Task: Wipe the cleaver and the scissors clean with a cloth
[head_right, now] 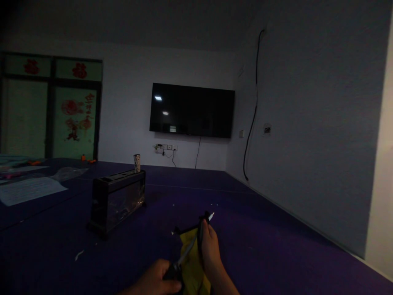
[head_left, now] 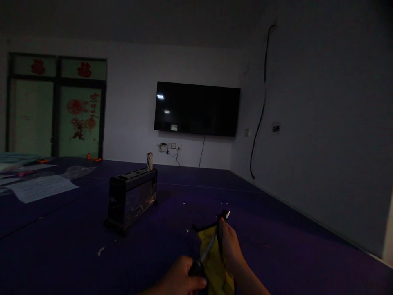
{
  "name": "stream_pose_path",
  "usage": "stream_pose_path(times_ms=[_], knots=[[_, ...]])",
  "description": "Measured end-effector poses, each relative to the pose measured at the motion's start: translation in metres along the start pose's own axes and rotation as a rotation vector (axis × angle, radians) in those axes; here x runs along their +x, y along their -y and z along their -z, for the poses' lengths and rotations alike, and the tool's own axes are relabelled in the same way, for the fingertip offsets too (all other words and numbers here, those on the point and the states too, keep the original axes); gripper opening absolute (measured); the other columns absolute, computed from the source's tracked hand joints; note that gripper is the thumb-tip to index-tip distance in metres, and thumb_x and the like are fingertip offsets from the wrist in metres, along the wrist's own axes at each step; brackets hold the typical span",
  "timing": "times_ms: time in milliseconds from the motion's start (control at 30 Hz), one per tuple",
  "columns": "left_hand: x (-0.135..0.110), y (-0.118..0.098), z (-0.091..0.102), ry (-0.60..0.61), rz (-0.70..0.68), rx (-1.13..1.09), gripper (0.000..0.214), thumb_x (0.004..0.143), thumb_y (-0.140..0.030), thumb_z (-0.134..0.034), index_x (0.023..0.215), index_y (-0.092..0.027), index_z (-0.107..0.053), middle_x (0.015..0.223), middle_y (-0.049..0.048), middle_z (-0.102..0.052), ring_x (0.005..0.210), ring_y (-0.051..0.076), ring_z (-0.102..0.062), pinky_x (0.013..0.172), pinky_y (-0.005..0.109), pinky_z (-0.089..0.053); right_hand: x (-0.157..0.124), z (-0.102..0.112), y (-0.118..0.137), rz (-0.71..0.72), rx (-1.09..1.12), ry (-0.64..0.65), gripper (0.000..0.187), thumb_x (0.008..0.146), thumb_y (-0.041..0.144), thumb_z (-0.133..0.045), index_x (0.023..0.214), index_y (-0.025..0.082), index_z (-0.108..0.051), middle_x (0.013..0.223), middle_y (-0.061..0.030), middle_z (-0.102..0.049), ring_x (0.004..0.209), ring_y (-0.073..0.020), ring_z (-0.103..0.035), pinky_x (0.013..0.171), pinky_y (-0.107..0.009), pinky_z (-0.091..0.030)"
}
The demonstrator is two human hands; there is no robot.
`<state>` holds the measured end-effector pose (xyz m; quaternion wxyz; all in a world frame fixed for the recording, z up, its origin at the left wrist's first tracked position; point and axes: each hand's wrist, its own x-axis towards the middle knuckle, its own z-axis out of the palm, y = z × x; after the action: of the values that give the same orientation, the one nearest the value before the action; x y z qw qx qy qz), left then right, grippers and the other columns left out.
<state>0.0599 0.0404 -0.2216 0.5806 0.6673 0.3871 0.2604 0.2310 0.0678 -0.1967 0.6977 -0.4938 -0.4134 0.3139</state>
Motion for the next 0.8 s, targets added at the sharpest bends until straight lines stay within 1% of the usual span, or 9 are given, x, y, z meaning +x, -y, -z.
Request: stream_pose_path(times_ms=[133,267,333,533,700,800], knots=[[-0.002,-0.001,0.001,-0.005,0.002,0.016,0.022,0.057,-0.030,-0.065,0.061,-0.016,-0.048,0.047,-0.0067,-0.043,0.041,0.005,-0.036,0.043,0.019,-0.027,0.011,0.011,0.002,-0.020,0.027,-0.019,0.051,0.064,0.066,-0.052,0.072,0.016,-0.061,0.062,-0.0015,-0.062,0.060,-0.0198,-0.058,0.055,-0.027,-0.044],[-0.003,-0.001,0.003,0.057,-0.071,0.047,0.030,0.057,-0.035,-0.067,0.054,-0.017,-0.043,0.045,-0.0080,-0.036,0.043,0.004,-0.033,0.044,0.018,-0.025,0.019,0.022,0.004,-0.022,0.034,-0.060,0.051,0.063,0.066,-0.053,0.071,0.017,-0.060,0.059,-0.0011,-0.061,0.060,-0.0205,-0.058,0.055,-0.028,-0.044],[-0.004,-0.001,0.004,0.057,-0.094,0.062,0.032,0.058,-0.037,-0.067,0.053,-0.017,-0.043,0.044,-0.0083,-0.033,0.044,0.005,-0.032,0.044,0.018,-0.025,0.021,0.024,0.003,-0.025,0.035,-0.068,0.050,0.063,0.066,-0.053,0.071,0.017,-0.060,0.059,-0.0012,-0.062,0.060,-0.0207,-0.058,0.056,-0.028,-0.044],[-0.005,-0.001,0.004,0.038,-0.075,0.084,0.028,0.059,-0.033,-0.066,0.055,-0.017,-0.043,0.046,-0.0083,-0.033,0.045,0.005,-0.034,0.046,0.019,-0.027,0.019,0.019,0.000,-0.038,0.039,-0.061,0.052,0.064,0.067,-0.051,0.075,0.017,-0.061,0.066,-0.0023,-0.065,0.066,-0.0218,-0.060,0.060,-0.029,-0.045],[-0.009,-0.012,0.003,0.000,-0.022,0.099,0.019,0.059,-0.020,-0.060,0.054,-0.017,-0.042,0.047,-0.0085,-0.033,0.044,0.004,-0.030,0.045,0.019,-0.024,0.014,0.013,-0.003,-0.043,0.027,-0.061,0.053,0.064,0.067,-0.050,0.075,0.017,-0.061,0.066,-0.0019,-0.064,0.065,-0.0209,-0.060,0.057,-0.028,-0.044],[-0.011,-0.016,0.002,0.001,-0.007,0.129,0.018,0.058,-0.016,-0.058,0.052,-0.017,-0.041,0.048,-0.0085,-0.033,0.045,0.004,-0.028,0.045,0.019,-0.023,0.011,0.010,-0.003,-0.036,0.022,-0.055,0.050,0.064,0.066,-0.051,0.072,0.017,-0.061,0.062,-0.0006,-0.063,0.062,-0.0198,-0.059,0.054,-0.027,-0.044]])
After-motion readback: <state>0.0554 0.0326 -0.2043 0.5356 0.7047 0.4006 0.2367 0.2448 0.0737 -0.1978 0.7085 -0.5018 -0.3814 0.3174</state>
